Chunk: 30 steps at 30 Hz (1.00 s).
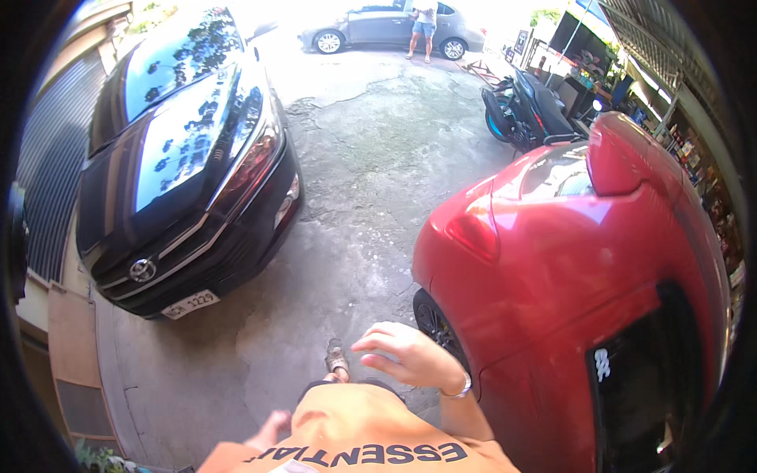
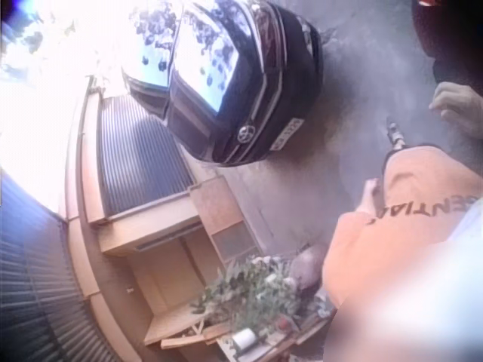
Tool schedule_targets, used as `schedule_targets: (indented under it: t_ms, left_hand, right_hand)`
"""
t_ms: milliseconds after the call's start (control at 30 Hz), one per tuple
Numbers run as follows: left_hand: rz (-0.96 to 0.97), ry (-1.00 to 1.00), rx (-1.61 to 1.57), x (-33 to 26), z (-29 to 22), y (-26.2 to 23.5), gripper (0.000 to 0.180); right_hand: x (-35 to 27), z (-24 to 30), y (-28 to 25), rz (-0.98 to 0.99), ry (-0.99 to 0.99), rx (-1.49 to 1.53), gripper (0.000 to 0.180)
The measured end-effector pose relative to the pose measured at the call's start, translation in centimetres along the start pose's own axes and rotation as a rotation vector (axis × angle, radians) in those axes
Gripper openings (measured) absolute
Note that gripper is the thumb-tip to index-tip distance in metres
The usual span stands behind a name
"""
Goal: The person unpacks a cardboard box, retrieves picture frames from a car trunk, and assembles a metal folding table by unfolding its legs and attaching the tabletop. The person places the frames on a bench and positions the assembled table in the garage.
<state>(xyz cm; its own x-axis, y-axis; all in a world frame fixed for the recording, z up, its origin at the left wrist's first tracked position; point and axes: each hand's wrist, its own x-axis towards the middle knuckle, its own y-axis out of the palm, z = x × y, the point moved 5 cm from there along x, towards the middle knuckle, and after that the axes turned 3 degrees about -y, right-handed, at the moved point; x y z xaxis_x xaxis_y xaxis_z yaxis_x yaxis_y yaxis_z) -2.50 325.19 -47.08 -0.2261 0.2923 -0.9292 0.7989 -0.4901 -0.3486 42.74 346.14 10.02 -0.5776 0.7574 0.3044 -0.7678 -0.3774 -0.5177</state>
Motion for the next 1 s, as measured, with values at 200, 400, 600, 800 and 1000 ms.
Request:
schedule_targets:
  t_ms: [200, 400, 600, 800, 1000]
  left_hand:
    - [-0.182, 0.626, -0.14, 2.8, -44.5, -22.3, 0.032]
    - [-0.128, 1.0, -0.186, 4.0, -78.6, -28.9, 0.032]
    - [-0.073, 0.777, 0.242, 12.5, -84.4, -26.4, 0.045]
    - [0.085, 0.069, 0.225, 21.5, -83.3, -29.1, 0.047]
    - [0.138, -0.098, 0.187, 30.2, -103.8, -36.8, 0.047]
  right_hand:
    - [10.1, -12.0, -7.3, -0.15, 0.117, 0.097, 0.019]
    - [19.7, -29.7, -18.5, -0.414, 0.346, 0.222, 0.015]
    - [38.3, -42.7, -34.1, -0.389, 0.276, 0.016, 0.012]
    - [54.6, -51.6, -47.7, -0.201, 0.001, -0.029, 0.014]
    - [64.4, -76.8, -54.7, -0.386, 0.347, 0.347, 0.016]
